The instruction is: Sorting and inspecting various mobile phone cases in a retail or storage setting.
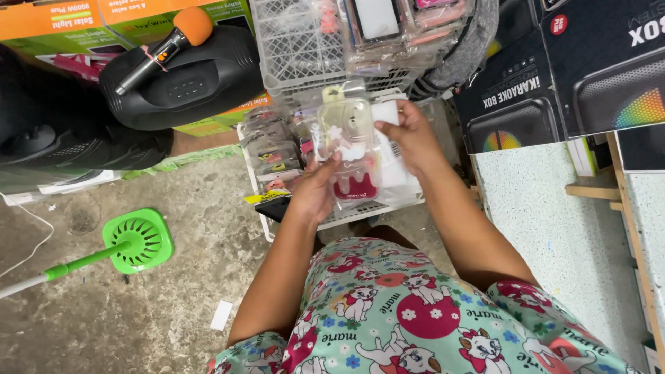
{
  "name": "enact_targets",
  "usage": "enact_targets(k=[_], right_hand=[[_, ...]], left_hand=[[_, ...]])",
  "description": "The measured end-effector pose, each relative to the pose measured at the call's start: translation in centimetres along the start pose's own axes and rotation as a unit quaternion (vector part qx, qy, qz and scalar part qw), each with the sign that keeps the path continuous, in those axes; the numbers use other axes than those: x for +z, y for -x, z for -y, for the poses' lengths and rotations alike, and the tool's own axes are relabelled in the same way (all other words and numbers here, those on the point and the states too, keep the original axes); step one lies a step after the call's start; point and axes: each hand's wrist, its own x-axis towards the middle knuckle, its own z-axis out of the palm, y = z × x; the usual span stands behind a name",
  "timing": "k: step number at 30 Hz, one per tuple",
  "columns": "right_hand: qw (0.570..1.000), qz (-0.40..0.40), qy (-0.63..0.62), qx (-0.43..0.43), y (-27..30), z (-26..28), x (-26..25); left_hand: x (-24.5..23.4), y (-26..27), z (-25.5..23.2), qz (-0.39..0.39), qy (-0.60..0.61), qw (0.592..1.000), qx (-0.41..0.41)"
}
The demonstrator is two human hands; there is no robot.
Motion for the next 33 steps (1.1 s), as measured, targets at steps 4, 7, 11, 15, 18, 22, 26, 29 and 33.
enact_targets(k=[4, 7, 11, 15, 18, 22, 26, 29, 33], right_hand=[[0.997, 0.031, -0.066, 0.015, 0.8, -1.1, 0.4], [0.994, 0.066, -0.075, -0.051, 0.6, -1.8, -0.4], [0.987, 0.069, -0.146, -0.004, 1.4, -0.8, -0.3], [0.973, 0.052, -0.217, 0.059, 2.2, -0.6, 0.6], [0.970, 0.065, -0.228, 0.055, 2.4, -1.2, 0.3], [0.966, 0.071, -0.239, 0.063, 2.3, -2.0, 0.2], [0.959, 0.048, -0.246, 0.135, 3.0, 2.8, 1.7], [0.986, 0.096, -0.104, 0.093, 2.1, 3.7, -1.4], [0.950, 0.236, 0.203, -0.011, -0.1, 3.7, -8.7]], left_hand=[[-0.9, -1.6, 2.0, -0.011, -0.042, 0.999, -0.030], [-0.8, -1.8, 2.4, 0.023, -0.046, 0.999, -0.007], [-0.1, -2.0, 3.0, 0.018, -0.072, 0.996, 0.048], [-1.2, -3.2, 4.7, 0.015, -0.117, 0.989, 0.093], [-1.2, -3.3, 4.8, -0.015, -0.133, 0.988, 0.070], [-0.9, -3.1, 4.8, 0.001, -0.135, 0.986, 0.103], [-1.5, -3.5, 5.6, -0.009, -0.190, 0.974, 0.127], [-2.6, -4.1, 6.6, 0.002, -0.300, 0.935, 0.190], [-1.5, -4.7, 7.0, 0.015, -0.426, 0.870, 0.248]])
